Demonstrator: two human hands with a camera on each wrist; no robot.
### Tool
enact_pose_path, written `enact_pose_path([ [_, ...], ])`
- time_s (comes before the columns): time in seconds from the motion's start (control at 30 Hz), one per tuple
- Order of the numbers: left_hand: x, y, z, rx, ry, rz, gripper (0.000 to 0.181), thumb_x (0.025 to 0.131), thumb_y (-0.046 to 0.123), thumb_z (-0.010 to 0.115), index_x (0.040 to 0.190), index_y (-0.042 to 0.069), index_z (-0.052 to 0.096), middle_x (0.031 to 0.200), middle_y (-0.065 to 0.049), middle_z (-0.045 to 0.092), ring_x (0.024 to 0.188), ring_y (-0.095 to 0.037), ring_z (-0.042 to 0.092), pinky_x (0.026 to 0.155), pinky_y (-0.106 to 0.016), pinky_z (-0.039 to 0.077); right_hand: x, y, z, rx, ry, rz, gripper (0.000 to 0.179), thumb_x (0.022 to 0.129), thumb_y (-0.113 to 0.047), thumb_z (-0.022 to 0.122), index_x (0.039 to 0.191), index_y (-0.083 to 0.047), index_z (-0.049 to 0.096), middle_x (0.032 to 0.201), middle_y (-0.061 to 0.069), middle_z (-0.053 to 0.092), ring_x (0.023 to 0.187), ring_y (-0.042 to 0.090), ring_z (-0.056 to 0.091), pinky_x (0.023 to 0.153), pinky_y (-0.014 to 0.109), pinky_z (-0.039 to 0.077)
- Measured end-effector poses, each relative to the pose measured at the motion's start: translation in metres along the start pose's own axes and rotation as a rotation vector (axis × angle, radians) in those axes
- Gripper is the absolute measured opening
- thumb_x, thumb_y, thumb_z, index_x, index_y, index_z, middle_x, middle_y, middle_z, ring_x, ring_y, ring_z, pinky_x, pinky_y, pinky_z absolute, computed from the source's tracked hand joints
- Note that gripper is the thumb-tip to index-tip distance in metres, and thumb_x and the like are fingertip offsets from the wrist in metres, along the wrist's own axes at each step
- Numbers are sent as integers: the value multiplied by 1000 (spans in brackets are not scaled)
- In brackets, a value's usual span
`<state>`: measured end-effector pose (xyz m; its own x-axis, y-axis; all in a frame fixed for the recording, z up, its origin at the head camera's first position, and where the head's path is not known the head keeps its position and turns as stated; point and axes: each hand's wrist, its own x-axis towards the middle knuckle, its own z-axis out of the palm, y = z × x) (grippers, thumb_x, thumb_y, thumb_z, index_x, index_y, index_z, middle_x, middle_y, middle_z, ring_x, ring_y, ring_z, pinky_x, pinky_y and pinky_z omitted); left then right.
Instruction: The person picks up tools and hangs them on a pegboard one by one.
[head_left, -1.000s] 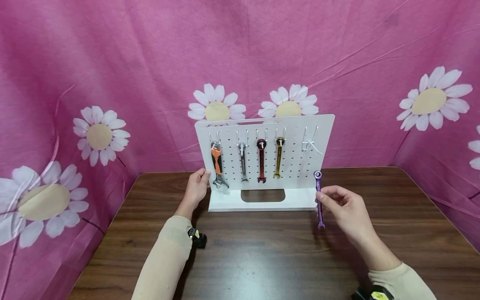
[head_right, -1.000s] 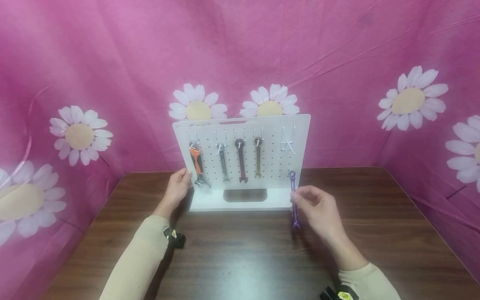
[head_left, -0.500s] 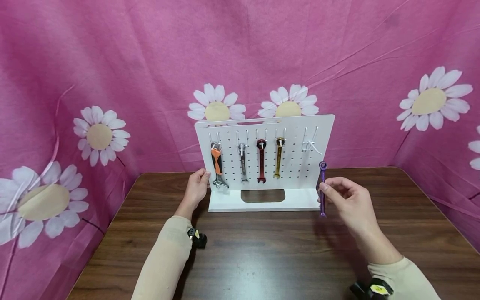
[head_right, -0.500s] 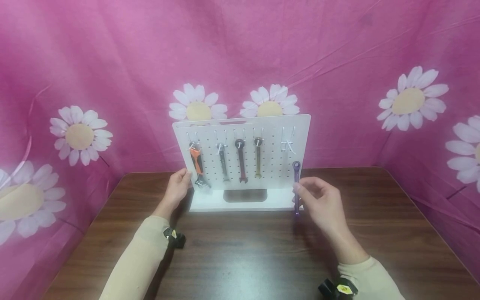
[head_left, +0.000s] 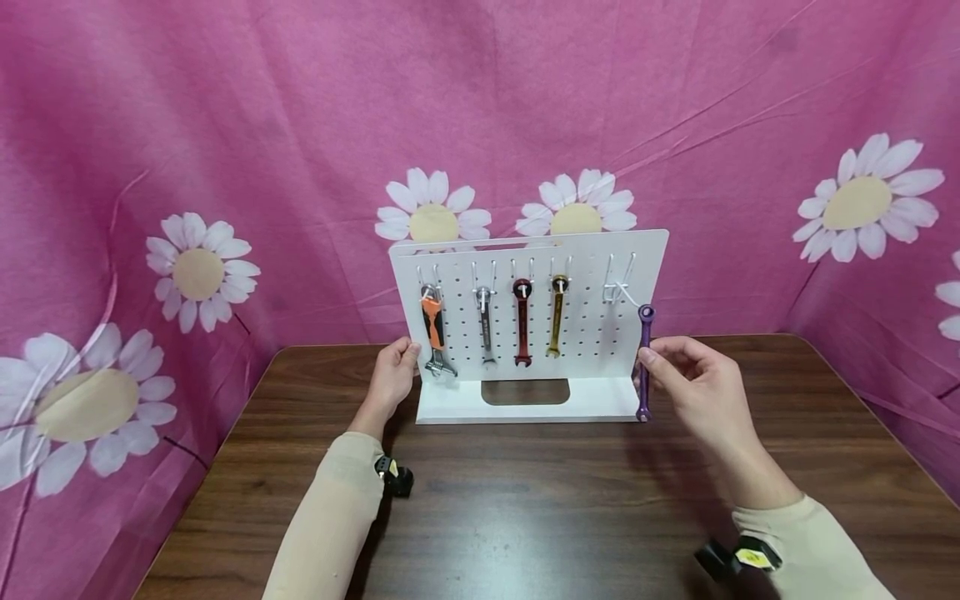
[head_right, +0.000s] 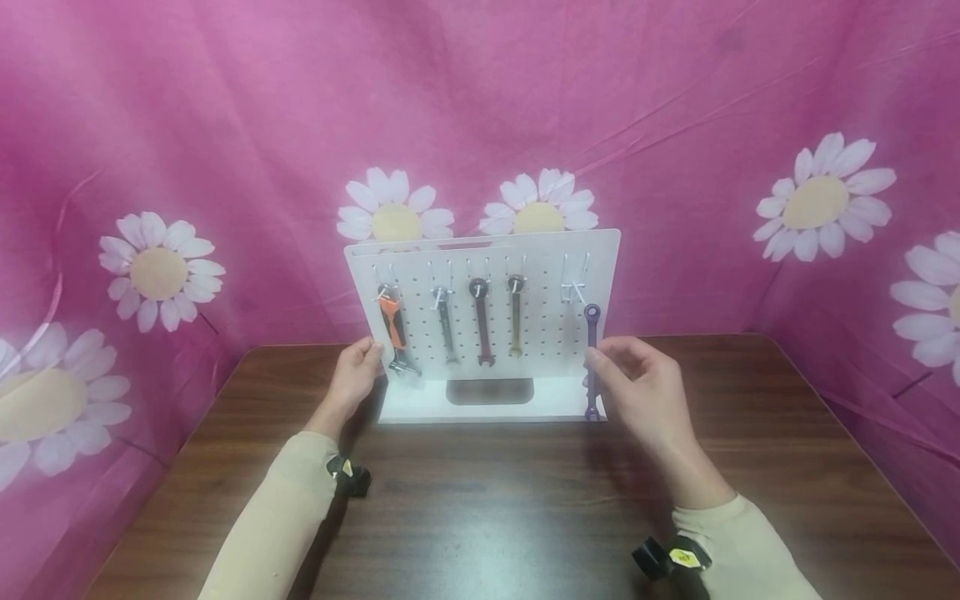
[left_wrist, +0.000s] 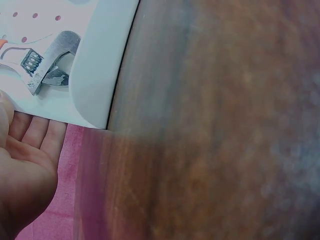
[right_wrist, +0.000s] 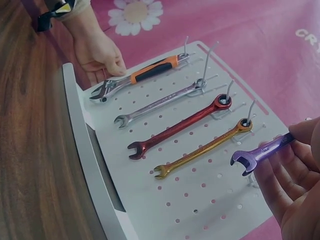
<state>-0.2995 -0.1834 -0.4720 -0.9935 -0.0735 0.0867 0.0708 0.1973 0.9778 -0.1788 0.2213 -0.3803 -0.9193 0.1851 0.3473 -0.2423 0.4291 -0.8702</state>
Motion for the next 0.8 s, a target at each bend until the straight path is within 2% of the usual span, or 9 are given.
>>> enact_pose_path([
  [0.2,-1,0,-1,6,1,-6,28,115,10,49,93,-2,60,88,2,68,85,-4,64,91,-30,63,6,2,5,35,-24,16,15,103,-11,75,108,3,74,74,-16,68,65,-1,61,60,14,56],
  [0.37,0,0,0,2,-1,-9,27,115,10,49,95,-3,61,94,-2,71,89,-6,66,98,-39,64,9,4,8,97,-16,62,1,102,-11,76,101,-11,77,74,-15,67,66,0,61,62,15,58],
  [0.47,1,1,0,1,3,-8,27,115,10,49,95,-3,61,97,-6,73,90,-6,67,100,-43,64,13,7,12,143,-15,84,7,102,-10,75,98,-16,77,75,-15,68,67,0,61,63,15,59],
  [0.57,0,1,1,6,6,-2,26,115,9,49,95,-3,62,99,-8,74,90,-6,67,102,-45,64,18,10,15,162,-18,94,7,103,-12,75,98,-16,77,75,-16,68,68,0,62,63,15,58],
  [0.7,-1,2,1,4,7,-5,26,115,9,49,97,-5,62,99,-7,73,93,-7,67,105,-47,63,25,14,18,197,-26,140,6,103,-15,75,99,-16,79,76,-17,68,71,0,64,67,16,59],
  [0.8,-2,3,1,-6,5,-9,27,115,10,49,98,-7,62,97,-4,72,95,-10,67,106,-48,62,31,17,20,274,-30,183,10,103,-14,76,96,-21,79,77,-15,68,73,0,68,68,17,61],
])
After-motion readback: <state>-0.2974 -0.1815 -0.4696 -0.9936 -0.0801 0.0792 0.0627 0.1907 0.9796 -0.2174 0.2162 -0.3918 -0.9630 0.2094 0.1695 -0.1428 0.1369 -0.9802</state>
